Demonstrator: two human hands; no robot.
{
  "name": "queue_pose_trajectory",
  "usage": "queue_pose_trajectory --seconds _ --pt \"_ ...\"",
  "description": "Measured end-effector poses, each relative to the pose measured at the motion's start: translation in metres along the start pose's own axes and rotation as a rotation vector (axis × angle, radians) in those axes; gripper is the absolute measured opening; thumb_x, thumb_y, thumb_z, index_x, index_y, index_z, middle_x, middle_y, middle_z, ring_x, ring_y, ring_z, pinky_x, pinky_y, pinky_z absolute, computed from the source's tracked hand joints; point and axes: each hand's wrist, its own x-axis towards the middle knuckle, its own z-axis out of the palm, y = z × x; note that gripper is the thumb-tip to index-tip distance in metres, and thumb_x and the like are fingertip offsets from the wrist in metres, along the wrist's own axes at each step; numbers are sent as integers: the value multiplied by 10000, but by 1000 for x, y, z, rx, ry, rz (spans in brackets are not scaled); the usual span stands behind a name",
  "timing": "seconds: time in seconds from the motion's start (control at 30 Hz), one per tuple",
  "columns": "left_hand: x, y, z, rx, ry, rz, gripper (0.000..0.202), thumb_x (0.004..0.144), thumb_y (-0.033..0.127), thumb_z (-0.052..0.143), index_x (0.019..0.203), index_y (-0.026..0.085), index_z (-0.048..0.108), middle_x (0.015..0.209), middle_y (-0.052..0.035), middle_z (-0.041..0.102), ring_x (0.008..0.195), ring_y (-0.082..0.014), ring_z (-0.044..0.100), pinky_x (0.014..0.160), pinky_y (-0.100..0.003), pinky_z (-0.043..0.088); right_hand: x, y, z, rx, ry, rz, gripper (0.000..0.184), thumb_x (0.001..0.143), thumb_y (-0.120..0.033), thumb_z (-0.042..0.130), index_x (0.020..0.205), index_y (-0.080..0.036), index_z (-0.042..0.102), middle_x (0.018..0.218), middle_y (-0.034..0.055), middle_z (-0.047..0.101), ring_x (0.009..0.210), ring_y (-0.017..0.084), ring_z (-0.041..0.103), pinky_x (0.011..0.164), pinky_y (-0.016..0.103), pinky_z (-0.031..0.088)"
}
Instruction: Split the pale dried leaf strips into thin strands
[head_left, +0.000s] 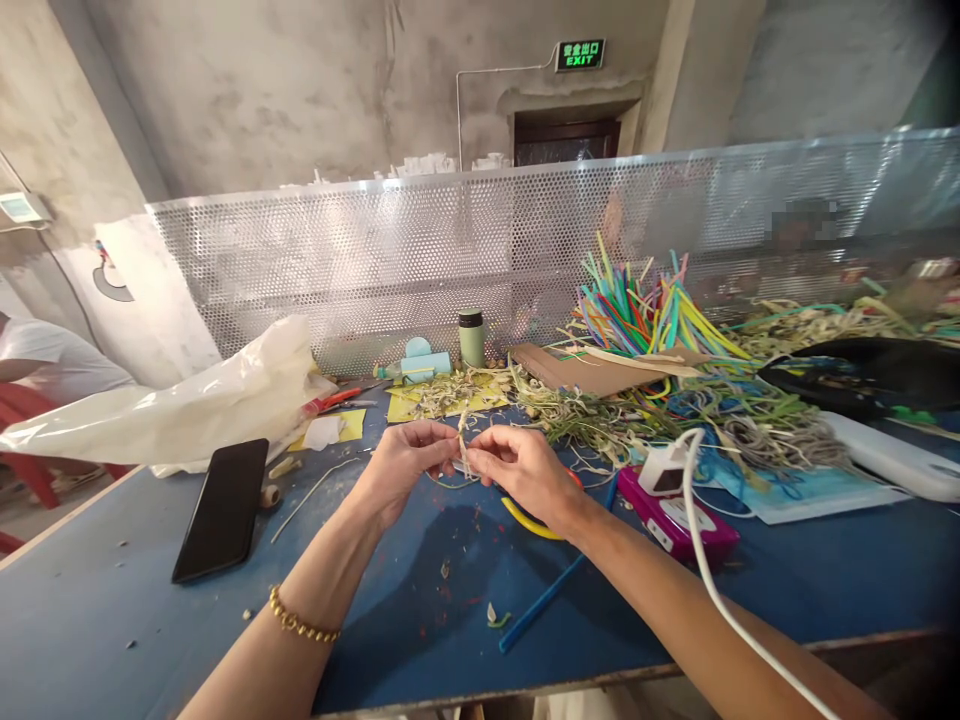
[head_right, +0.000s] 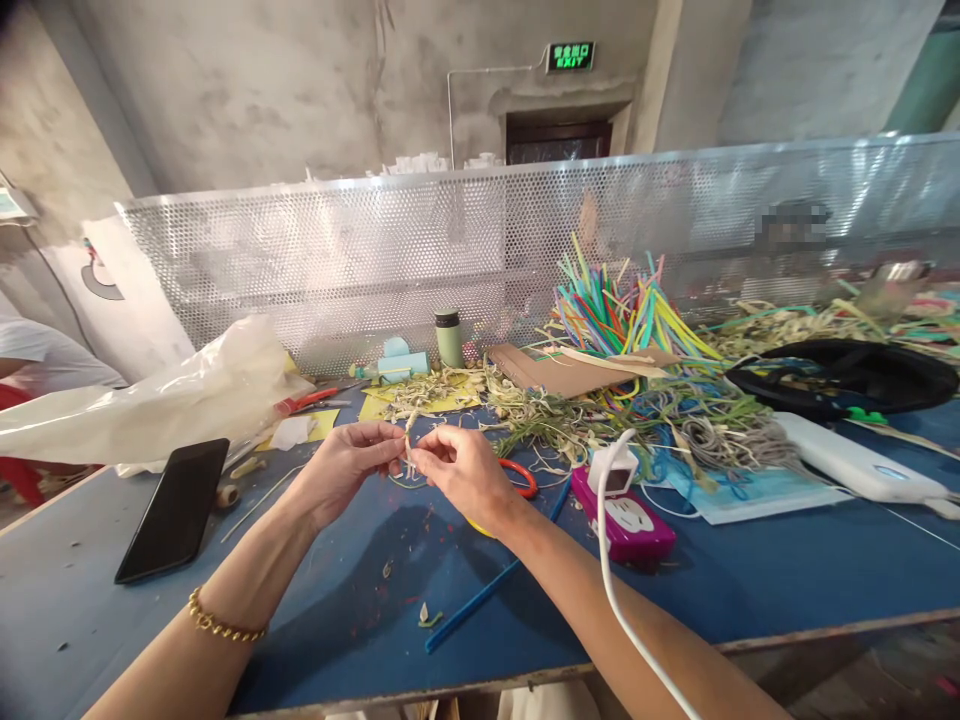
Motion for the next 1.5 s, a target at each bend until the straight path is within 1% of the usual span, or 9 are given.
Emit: queue_pose_trajectory --seconds 0.2,0.43,0.63,0.73,0.87,0.97,1.1,1.27,1.5 --pt "-1 1 3 -22 -91 -20 205 698 282 764 817 122 715 658 -18 631 593 -100 539 570 -236 367 -1 -2 -1 -224 102 -121 109 807 -193 545 729 -165 615 683 12 639 618 124 545 588 233 419" --pt "-2 2 7 65 -12 -5 188 684 290 757 727 117 698 577 -9 618 556 -104 531 563 -237 364 -2 -7 -1 -316 155 -159 90 789 -168 525 722 -176 585 675 10 624 595 125 542 569 229 409" --pt "-2 4 7 100 -6 -1 197 670 304 762 705 121 698 619 -22 658 549 -107 551 558 -238 386 0 -4 -3 -268 209 -148 70 799 -197 529 761 -175 584 649 0 594 569 119 515 552 226 399" --pt "-2 3 7 65 1 3 189 671 290 758 730 124 689 618 -13 657 528 -98 541 535 -229 377 0 -5 -5 -195 162 -89 97 809 -233 548 779 -163 610 629 -8 569 550 110 477 514 220 362" --pt "0 1 5 47 81 37 191 684 290 750 751 127 676 596 2 642 493 -79 511 506 -216 343 2 -7 -9 -1 17 30 284 858 -393 558 731 -149 628 507 -46 447 454 82 359 444 220 279" --pt "1 1 6 30 102 80 193 706 301 739 761 130 668 600 11 635 490 -70 506 514 -212 348 4 -7 -12 68 64 69 426 886 -507 511 692 -145 623 448 -64 362 415 73 299 415 224 242" --pt "-1 0 12 11 60 93 229 696 307 752 821 134 670 599 17 631 509 -85 529 529 -215 375 6 -8 -10 81 61 52 321 823 -457 621 784 -142 665 510 -41 478 453 80 379 435 217 298" --pt "-3 -3 19 46 55 124 276 701 306 749 913 147 675 590 22 632 528 -104 553 544 -225 411 7 -2 -5 72 28 -11 201 784 -339 667 786 -138 674 717 31 668 630 130 572 594 240 447" --pt "-2 -3 19 105 83 100 139 693 260 730 757 142 694 636 -13 665 533 -113 567 551 -236 433 6 -1 -9 -189 112 -83 107 793 -219 604 743 -157 676 687 26 673 624 140 580 578 235 434"
